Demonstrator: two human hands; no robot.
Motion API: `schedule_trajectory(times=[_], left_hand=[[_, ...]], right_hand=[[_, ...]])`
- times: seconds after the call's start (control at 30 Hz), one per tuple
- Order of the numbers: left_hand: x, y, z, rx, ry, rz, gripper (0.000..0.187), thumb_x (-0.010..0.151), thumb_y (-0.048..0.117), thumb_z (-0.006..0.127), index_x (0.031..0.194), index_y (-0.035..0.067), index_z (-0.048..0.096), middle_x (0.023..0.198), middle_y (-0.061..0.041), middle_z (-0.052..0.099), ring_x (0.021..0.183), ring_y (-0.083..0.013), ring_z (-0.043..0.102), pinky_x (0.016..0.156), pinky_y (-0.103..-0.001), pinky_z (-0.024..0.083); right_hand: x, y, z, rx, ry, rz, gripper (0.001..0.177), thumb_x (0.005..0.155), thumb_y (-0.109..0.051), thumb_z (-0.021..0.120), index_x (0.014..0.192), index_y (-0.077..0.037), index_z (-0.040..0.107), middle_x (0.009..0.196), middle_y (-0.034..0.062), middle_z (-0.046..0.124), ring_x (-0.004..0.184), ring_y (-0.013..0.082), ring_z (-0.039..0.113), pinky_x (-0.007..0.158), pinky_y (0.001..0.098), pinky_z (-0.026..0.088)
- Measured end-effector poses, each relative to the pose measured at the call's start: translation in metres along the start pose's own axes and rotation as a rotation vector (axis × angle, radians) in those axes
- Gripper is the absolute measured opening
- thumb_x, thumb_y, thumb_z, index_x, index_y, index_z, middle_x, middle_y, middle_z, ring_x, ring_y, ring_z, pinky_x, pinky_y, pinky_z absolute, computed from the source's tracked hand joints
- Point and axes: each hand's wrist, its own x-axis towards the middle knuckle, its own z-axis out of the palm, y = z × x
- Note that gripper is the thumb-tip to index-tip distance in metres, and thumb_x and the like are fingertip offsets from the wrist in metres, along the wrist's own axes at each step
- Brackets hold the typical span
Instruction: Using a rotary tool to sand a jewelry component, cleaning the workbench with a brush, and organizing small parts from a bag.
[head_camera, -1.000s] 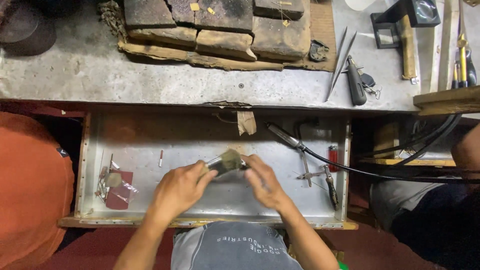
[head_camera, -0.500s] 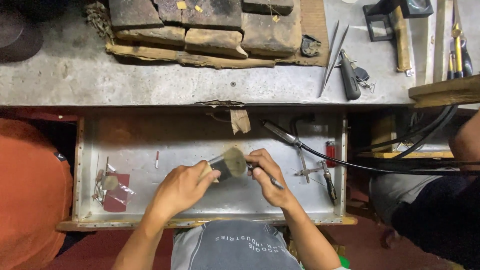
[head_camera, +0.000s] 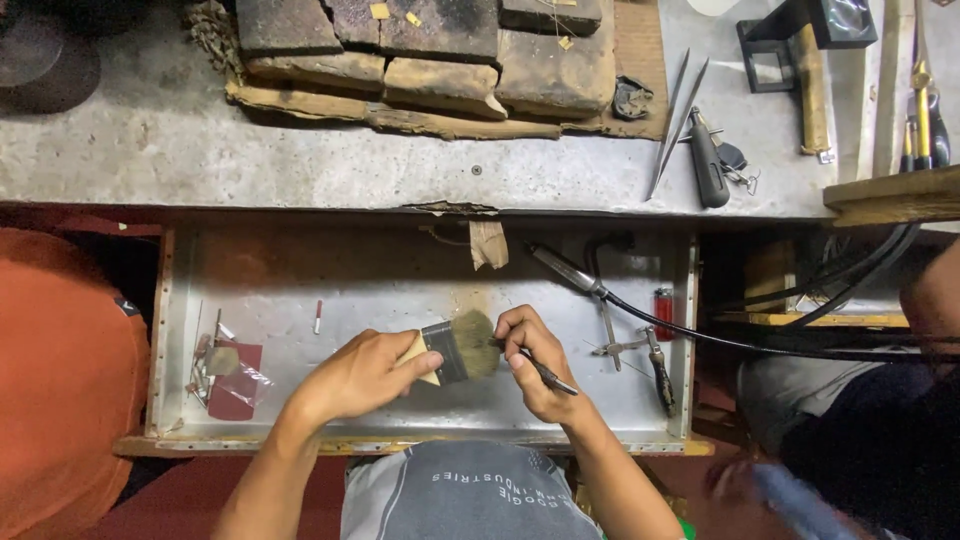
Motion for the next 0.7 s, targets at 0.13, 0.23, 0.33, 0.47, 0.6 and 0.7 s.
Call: schedule_trajectory(times=[0.13,0.23,0.33,0.47,0.6,0.7], left_hand=[[-0.003,-0.019,0.0,-0.077,0.023,0.014,0.041,0.1,0.037,0.058,0.076,0.005,0.066,0.059,-0.012,0.073,0.051,-0.0263,0.069,0.056,-0.037,0.056],[-0.009,-0.017,0.0,-0.178,0.084,-0.024,0.04,0.1,0.036,0.06,0.073,0.006,0.066,0.057,-0.011,0.071,0.046,-0.0238,0.067,0.052,-0.035,0.057],[-0.005,-0.01,0.004,0.016,0.083,0.01,0.042,0.101,0.039,0.055,0.081,0.005,0.068,0.067,-0.014,0.076,0.065,-0.0342,0.075,0.063,-0.043,0.058],[-0.013,-0.038,-0.001,0.313,0.444,-0.189,0.039,0.102,0.054,0.045,0.103,0.021,0.065,0.062,-0.003,0.066,0.052,-0.0251,0.065,0.049,-0.04,0.05],[-0.051,-0.057,-0.026,0.505,0.749,-0.327,0.06,0.107,0.046,0.035,0.155,0.011,0.04,0.12,-0.031,0.061,0.045,-0.0217,0.065,0.03,-0.03,0.058],[-0.05,-0.112,-0.039,0.562,0.744,-0.571,0.07,0.106,0.047,0.038,0.168,0.018,0.022,0.12,-0.025,0.055,0.082,-0.0286,0.064,0.065,-0.038,0.059]], right_hand=[[0.005,-0.005,-0.006,0.012,-0.02,0.015,0.034,0.103,-0.037,0.045,0.086,-0.01,0.054,0.102,0.0123,0.057,0.077,0.0221,0.057,0.069,0.0358,0.049],[0.011,-0.003,-0.008,-0.084,0.092,0.045,0.03,0.103,-0.03,0.043,0.086,-0.009,0.055,0.101,0.0136,0.059,0.081,0.0246,0.06,0.069,0.0375,0.048],[0.014,-0.026,0.001,-0.085,0.072,0.014,0.03,0.103,-0.028,0.043,0.084,-0.008,0.055,0.098,0.0134,0.061,0.083,0.0266,0.062,0.07,0.0371,0.049],[0.006,-0.031,0.002,-0.013,-0.026,-0.037,0.03,0.105,-0.026,0.043,0.086,-0.005,0.052,0.106,0.013,0.055,0.087,0.0222,0.059,0.077,0.0328,0.052],[-0.021,0.012,-0.019,0.112,0.236,0.144,0.019,0.098,-0.009,0.046,0.086,-0.004,0.059,0.112,0.0141,0.062,0.083,0.0226,0.066,0.074,0.031,0.055],[-0.028,0.02,-0.023,0.15,0.295,0.244,0.021,0.099,-0.009,0.044,0.084,-0.002,0.057,0.112,0.0138,0.06,0.082,0.0235,0.065,0.07,0.0308,0.052]])
